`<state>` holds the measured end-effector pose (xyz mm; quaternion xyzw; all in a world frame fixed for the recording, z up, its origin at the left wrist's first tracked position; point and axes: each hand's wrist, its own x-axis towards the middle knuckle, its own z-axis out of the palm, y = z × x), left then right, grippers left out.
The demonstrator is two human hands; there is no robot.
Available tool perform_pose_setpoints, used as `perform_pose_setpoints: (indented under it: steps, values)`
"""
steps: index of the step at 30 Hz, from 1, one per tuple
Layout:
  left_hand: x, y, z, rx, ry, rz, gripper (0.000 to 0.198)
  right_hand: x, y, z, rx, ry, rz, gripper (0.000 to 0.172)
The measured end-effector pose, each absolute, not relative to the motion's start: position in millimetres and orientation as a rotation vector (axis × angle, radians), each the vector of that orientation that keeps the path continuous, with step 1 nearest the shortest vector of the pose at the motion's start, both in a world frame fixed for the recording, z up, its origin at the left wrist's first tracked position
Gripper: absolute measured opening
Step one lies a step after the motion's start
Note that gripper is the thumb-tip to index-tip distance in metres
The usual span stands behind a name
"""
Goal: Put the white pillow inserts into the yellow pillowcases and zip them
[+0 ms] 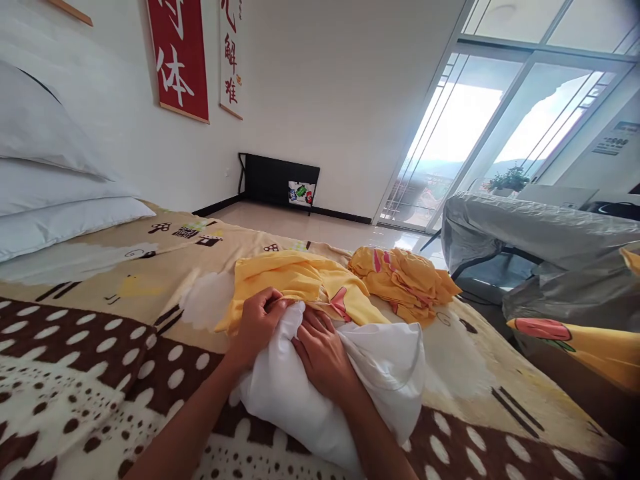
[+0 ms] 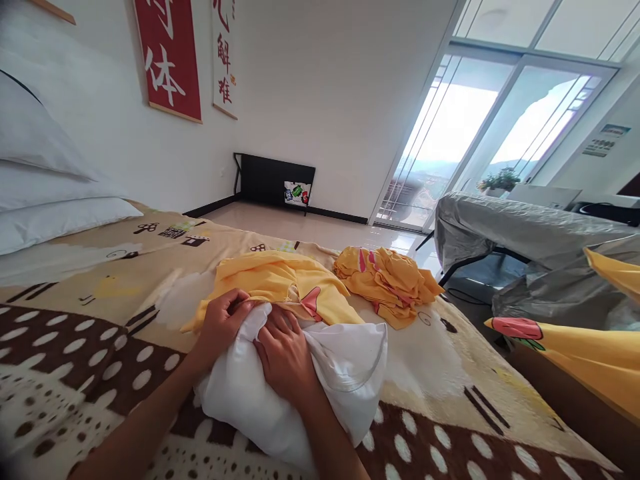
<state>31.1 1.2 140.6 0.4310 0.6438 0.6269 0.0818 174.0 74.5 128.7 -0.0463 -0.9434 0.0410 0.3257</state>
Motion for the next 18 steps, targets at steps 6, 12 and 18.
perform_pose_setpoints:
  steps: [6, 12, 18]
  values:
    - [37, 1, 138, 1.516, 2.12, 1.768, 0.014, 173, 71, 125, -0.122, -2.438, 0.073, 0.026]
    - [45, 0, 133, 1.868, 2.196, 1.626, 0.01, 172, 86, 116, -0.293, -2.486, 0.195, 0.025]
    - [65, -8, 143, 2.455, 2.285, 1.414, 0.016, 177, 105, 113, -0.652, -2.603, 0.238, 0.027]
